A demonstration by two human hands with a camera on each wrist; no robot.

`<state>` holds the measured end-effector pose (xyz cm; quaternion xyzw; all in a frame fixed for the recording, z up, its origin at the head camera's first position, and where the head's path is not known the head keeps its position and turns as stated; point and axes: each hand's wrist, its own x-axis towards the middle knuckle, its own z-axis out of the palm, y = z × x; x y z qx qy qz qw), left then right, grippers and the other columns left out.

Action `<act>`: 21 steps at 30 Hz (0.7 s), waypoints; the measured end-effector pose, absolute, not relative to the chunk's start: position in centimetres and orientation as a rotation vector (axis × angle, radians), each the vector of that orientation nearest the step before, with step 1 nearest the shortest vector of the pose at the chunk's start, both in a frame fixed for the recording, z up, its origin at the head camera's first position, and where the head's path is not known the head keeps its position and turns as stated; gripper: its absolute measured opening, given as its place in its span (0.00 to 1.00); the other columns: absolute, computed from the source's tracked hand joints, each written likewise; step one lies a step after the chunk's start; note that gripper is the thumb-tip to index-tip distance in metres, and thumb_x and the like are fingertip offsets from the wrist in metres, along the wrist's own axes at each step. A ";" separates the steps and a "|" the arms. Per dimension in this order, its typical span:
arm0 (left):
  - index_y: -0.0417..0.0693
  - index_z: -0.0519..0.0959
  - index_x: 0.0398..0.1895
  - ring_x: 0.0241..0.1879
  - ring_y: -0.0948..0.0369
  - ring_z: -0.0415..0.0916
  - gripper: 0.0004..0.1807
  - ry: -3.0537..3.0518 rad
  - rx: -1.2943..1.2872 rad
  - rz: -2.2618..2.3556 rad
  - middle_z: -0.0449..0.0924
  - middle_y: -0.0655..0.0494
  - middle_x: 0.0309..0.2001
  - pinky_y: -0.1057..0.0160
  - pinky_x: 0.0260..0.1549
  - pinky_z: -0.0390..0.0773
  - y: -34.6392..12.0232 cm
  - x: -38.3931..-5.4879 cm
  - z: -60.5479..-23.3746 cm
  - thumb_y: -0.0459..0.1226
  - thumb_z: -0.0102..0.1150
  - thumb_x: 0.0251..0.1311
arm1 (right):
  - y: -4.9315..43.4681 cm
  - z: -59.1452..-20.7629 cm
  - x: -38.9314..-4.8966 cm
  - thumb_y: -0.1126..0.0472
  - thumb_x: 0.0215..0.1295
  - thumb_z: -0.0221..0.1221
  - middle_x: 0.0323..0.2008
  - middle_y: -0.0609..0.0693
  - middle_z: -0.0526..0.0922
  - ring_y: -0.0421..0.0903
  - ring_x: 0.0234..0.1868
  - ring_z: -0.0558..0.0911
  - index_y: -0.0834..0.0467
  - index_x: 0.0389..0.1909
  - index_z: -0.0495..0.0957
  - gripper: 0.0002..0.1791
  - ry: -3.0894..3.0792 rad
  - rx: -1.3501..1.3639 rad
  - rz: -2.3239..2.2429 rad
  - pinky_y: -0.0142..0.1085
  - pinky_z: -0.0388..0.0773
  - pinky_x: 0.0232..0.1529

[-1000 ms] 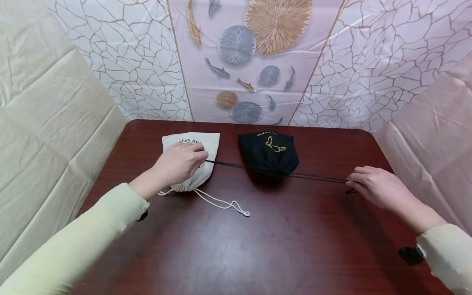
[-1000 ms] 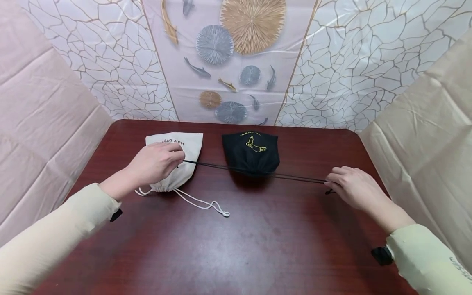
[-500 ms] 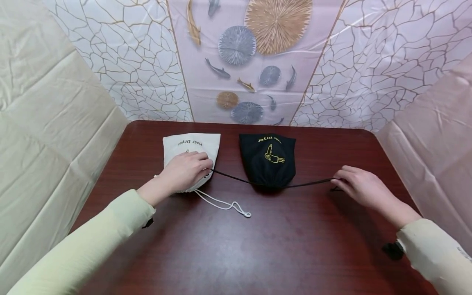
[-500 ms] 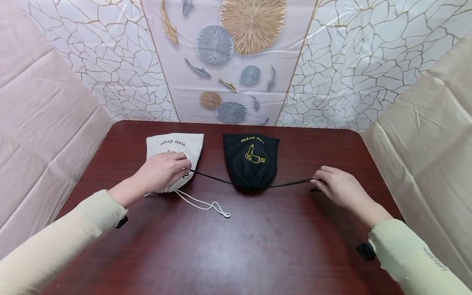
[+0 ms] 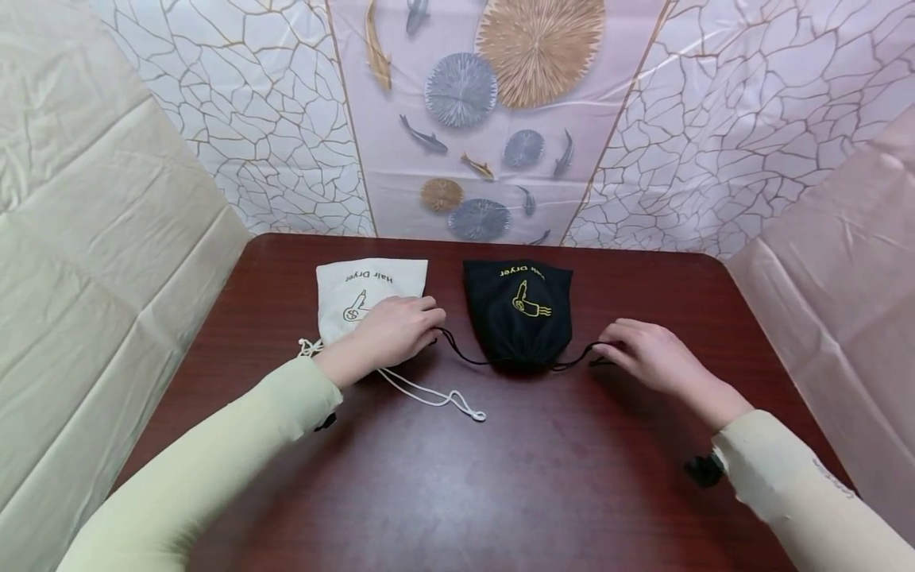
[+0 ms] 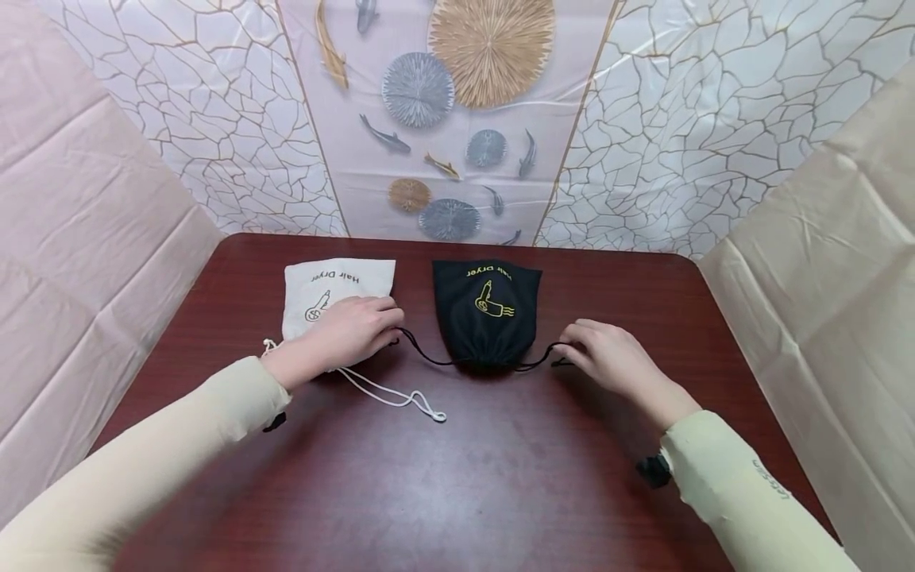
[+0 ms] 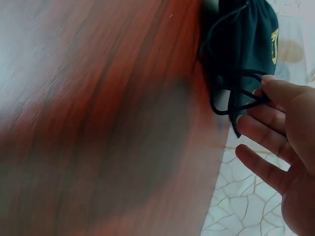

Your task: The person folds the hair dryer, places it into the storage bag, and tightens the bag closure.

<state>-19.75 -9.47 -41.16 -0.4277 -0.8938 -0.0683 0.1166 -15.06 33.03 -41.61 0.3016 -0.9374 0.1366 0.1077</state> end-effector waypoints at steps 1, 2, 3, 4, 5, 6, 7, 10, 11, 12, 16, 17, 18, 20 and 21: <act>0.49 0.80 0.38 0.38 0.50 0.84 0.06 -2.628 -1.247 -0.200 0.78 0.54 0.36 0.49 0.37 0.83 -9.1 -19.9 -41.2 0.39 0.67 0.70 | 32.8 -41.6 -15.3 0.63 0.66 0.72 0.34 0.45 0.86 0.45 0.36 0.86 0.53 0.37 0.86 0.04 -2.772 0.888 0.413 0.49 0.84 0.38; 0.49 0.81 0.39 0.39 0.50 0.84 0.06 -2.643 -1.238 -0.204 0.79 0.53 0.37 0.48 0.37 0.84 -8.8 -20.0 -41.2 0.40 0.67 0.71 | 32.5 -41.5 -15.5 0.63 0.67 0.72 0.35 0.45 0.86 0.46 0.37 0.86 0.53 0.37 0.87 0.03 -2.789 0.884 0.422 0.50 0.85 0.40; 0.49 0.82 0.40 0.40 0.50 0.84 0.06 -2.663 -1.232 -0.206 0.79 0.53 0.39 0.48 0.37 0.84 -8.4 -20.1 -41.2 0.41 0.66 0.71 | 32.3 -41.4 -15.7 0.62 0.67 0.71 0.36 0.46 0.87 0.47 0.38 0.87 0.54 0.38 0.87 0.02 -2.810 0.880 0.427 0.50 0.85 0.41; 0.49 0.82 0.42 0.40 0.49 0.84 0.07 -2.685 -1.225 -0.211 0.80 0.52 0.40 0.47 0.38 0.84 -8.1 -20.1 -41.1 0.42 0.66 0.72 | 32.2 -41.2 -15.8 0.61 0.68 0.71 0.36 0.47 0.88 0.48 0.39 0.87 0.54 0.39 0.88 0.02 -2.836 0.875 0.427 0.51 0.85 0.42; 0.48 0.83 0.43 0.41 0.49 0.84 0.08 -2.707 -1.218 -0.216 0.81 0.52 0.41 0.47 0.39 0.84 -7.8 -20.2 -41.1 0.43 0.66 0.72 | 32.0 -41.1 -16.0 0.60 0.69 0.71 0.38 0.48 0.89 0.49 0.40 0.88 0.54 0.40 0.88 0.03 -2.862 0.867 0.421 0.52 0.85 0.43; 0.48 0.84 0.45 0.43 0.49 0.84 0.10 -2.731 -1.212 -0.222 0.82 0.51 0.43 0.46 0.40 0.85 -7.6 -20.2 -41.1 0.44 0.65 0.73 | 31.9 -41.0 -16.1 0.60 0.69 0.70 0.39 0.49 0.90 0.50 0.41 0.88 0.55 0.42 0.89 0.04 -2.890 0.859 0.413 0.53 0.85 0.45; 0.48 0.84 0.48 0.45 0.48 0.84 0.12 -2.754 -1.207 -0.229 0.82 0.50 0.46 0.46 0.42 0.85 -7.4 -20.2 -41.0 0.46 0.65 0.73 | 31.8 -40.8 -16.2 0.59 0.70 0.70 0.40 0.50 0.90 0.51 0.42 0.88 0.56 0.43 0.89 0.06 -2.918 0.855 0.401 0.54 0.85 0.46; 0.47 0.85 0.57 0.54 0.47 0.83 0.18 -2.822 -1.178 -0.263 0.83 0.47 0.56 0.45 0.50 0.84 -7.2 -20.1 -40.7 0.47 0.64 0.74 | 31.7 -40.3 -16.2 0.57 0.72 0.69 0.43 0.52 0.91 0.54 0.45 0.89 0.58 0.47 0.89 0.10 -2.983 0.838 0.365 0.56 0.84 0.49; 0.47 0.84 0.61 0.57 0.47 0.83 0.20 -2.839 -1.162 -0.269 0.83 0.46 0.60 0.44 0.54 0.84 -7.3 -20.1 -40.6 0.48 0.64 0.74 | 31.7 -40.1 -16.2 0.56 0.72 0.68 0.44 0.53 0.91 0.55 0.46 0.89 0.59 0.48 0.89 0.11 -2.998 0.827 0.355 0.57 0.84 0.50; 0.47 0.83 0.64 0.60 0.47 0.82 0.22 -2.855 -1.145 -0.272 0.82 0.45 0.63 0.44 0.57 0.82 -7.5 -20.0 -40.5 0.49 0.63 0.75 | 31.8 -39.9 -16.1 0.56 0.72 0.68 0.45 0.54 0.91 0.56 0.47 0.89 0.59 0.49 0.89 0.12 -3.011 0.814 0.350 0.57 0.84 0.51; 0.47 0.78 0.73 0.70 0.45 0.75 0.30 -2.922 -1.047 -0.290 0.75 0.43 0.73 0.44 0.68 0.76 -9.1 -19.4 -39.8 0.52 0.61 0.76 | 32.2 -39.3 -15.4 0.55 0.73 0.68 0.50 0.58 0.90 0.59 0.53 0.88 0.61 0.54 0.88 0.16 -3.048 0.747 0.356 0.60 0.82 0.55; 0.47 0.77 0.74 0.72 0.44 0.74 0.31 -2.934 -1.018 -0.307 0.74 0.43 0.74 0.44 0.69 0.74 -9.7 -19.1 -39.6 0.53 0.61 0.76 | 32.3 -39.3 -15.2 0.54 0.73 0.68 0.52 0.59 0.89 0.61 0.55 0.87 0.61 0.55 0.87 0.17 -3.056 0.726 0.353 0.61 0.81 0.57; 0.47 0.76 0.75 0.72 0.44 0.73 0.32 -2.940 -0.991 -0.326 0.73 0.42 0.75 0.43 0.70 0.73 -10.3 -18.9 -39.5 0.53 0.61 0.76 | 32.5 -39.3 -15.0 0.53 0.74 0.67 0.53 0.61 0.89 0.62 0.56 0.86 0.61 0.57 0.87 0.19 -3.062 0.703 0.344 0.62 0.81 0.58; 0.46 0.75 0.75 0.73 0.42 0.72 0.32 -2.940 -0.934 -0.375 0.72 0.41 0.75 0.42 0.71 0.72 -11.7 -18.4 -39.3 0.52 0.61 0.75 | 33.0 -39.3 -14.7 0.51 0.75 0.65 0.58 0.64 0.86 0.64 0.60 0.83 0.62 0.62 0.84 0.23 -3.079 0.645 0.316 0.64 0.78 0.60; 0.46 0.76 0.75 0.73 0.42 0.72 0.32 -2.933 -0.902 -0.394 0.72 0.40 0.75 0.41 0.70 0.73 -12.4 -18.1 -39.4 0.52 0.62 0.74 | 33.2 -39.4 -14.5 0.49 0.76 0.64 0.60 0.66 0.85 0.66 0.62 0.82 0.62 0.64 0.83 0.25 -3.086 0.614 0.300 0.65 0.77 0.61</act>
